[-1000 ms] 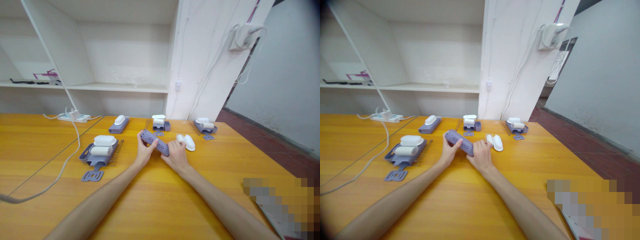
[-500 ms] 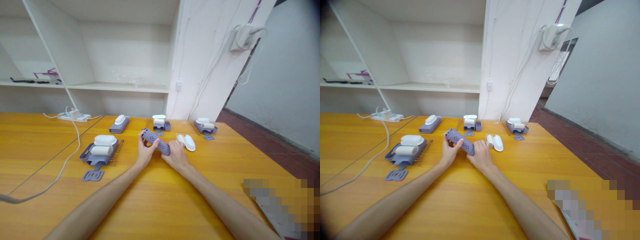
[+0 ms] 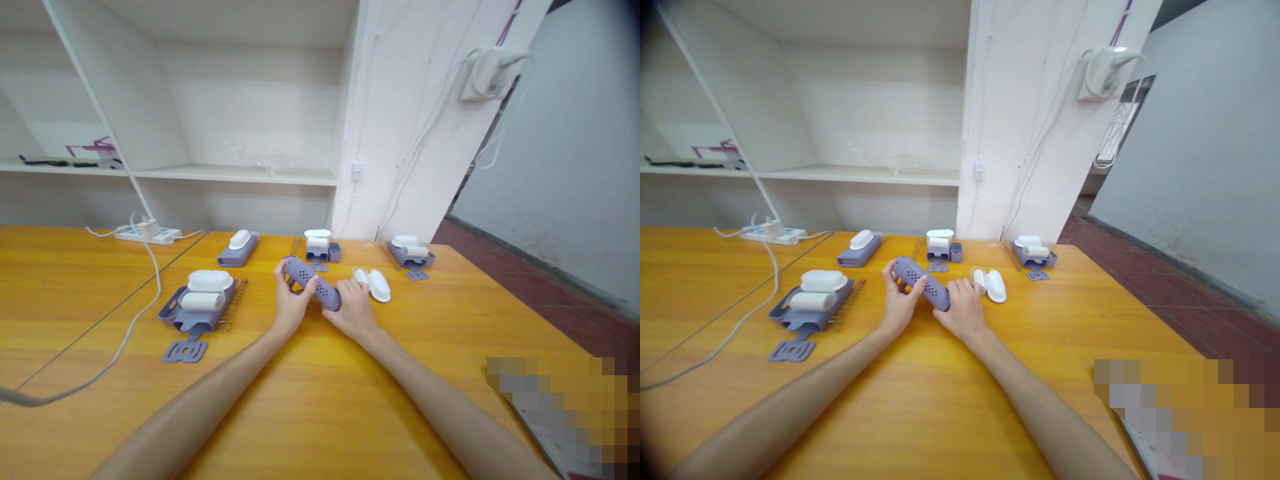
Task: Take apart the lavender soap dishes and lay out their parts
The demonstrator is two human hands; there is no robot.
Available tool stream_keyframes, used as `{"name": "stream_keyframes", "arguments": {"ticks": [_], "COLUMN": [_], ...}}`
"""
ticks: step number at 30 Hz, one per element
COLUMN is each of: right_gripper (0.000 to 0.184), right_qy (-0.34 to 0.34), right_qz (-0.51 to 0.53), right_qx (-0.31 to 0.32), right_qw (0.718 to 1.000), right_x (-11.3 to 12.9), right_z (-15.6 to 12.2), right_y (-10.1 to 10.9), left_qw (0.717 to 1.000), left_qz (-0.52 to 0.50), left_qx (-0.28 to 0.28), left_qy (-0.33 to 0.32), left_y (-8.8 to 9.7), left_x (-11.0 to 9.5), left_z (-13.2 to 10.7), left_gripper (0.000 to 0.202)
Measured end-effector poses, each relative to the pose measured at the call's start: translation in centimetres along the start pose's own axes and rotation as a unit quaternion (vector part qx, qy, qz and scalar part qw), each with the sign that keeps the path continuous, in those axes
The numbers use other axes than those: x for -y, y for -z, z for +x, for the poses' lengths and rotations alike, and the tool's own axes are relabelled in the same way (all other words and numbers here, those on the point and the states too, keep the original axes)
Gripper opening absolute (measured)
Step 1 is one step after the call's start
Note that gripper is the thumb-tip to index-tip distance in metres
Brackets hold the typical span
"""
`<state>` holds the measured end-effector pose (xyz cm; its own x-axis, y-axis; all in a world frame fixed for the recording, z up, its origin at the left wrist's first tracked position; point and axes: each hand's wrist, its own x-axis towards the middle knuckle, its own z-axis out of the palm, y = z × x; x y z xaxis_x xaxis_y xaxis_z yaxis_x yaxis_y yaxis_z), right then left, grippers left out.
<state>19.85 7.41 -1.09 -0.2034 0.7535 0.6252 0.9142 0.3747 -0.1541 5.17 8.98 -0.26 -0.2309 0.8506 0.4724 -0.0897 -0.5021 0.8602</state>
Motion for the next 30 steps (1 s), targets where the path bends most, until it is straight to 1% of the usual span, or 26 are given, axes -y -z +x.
{"name": "stream_keyframes", "arguments": {"ticks": [6,14,20,30], "right_gripper": [0.019,0.019,0.018,0.019], "right_qy": [0.015,0.037,0.05,0.028], "right_qz": [0.008,-0.016,-0.028,-0.037], "right_qx": [-0.01,-0.002,-0.018,-0.02], "right_qw": [1.0,0.999,0.998,0.999], "right_x": [0.18,0.43,0.19,0.57], "right_z": [-0.21,-0.22,-0.35,-0.22], "right_y": [0.09,0.47,0.13,0.3], "left_qw": [1.0,1.0,1.0,0.999], "left_qz": [-0.001,-0.01,-0.013,-0.038], "left_qx": [-0.006,-0.018,-0.013,0.003], "left_qy": [0.01,0.014,0.017,0.026], "left_y": [0.08,0.2,0.16,0.06], "left_x": [0.11,0.52,0.53,0.46], "left_z": [0.15,0.46,0.43,0.51], "left_gripper": [0.054,0.053,0.053,0.052]}}
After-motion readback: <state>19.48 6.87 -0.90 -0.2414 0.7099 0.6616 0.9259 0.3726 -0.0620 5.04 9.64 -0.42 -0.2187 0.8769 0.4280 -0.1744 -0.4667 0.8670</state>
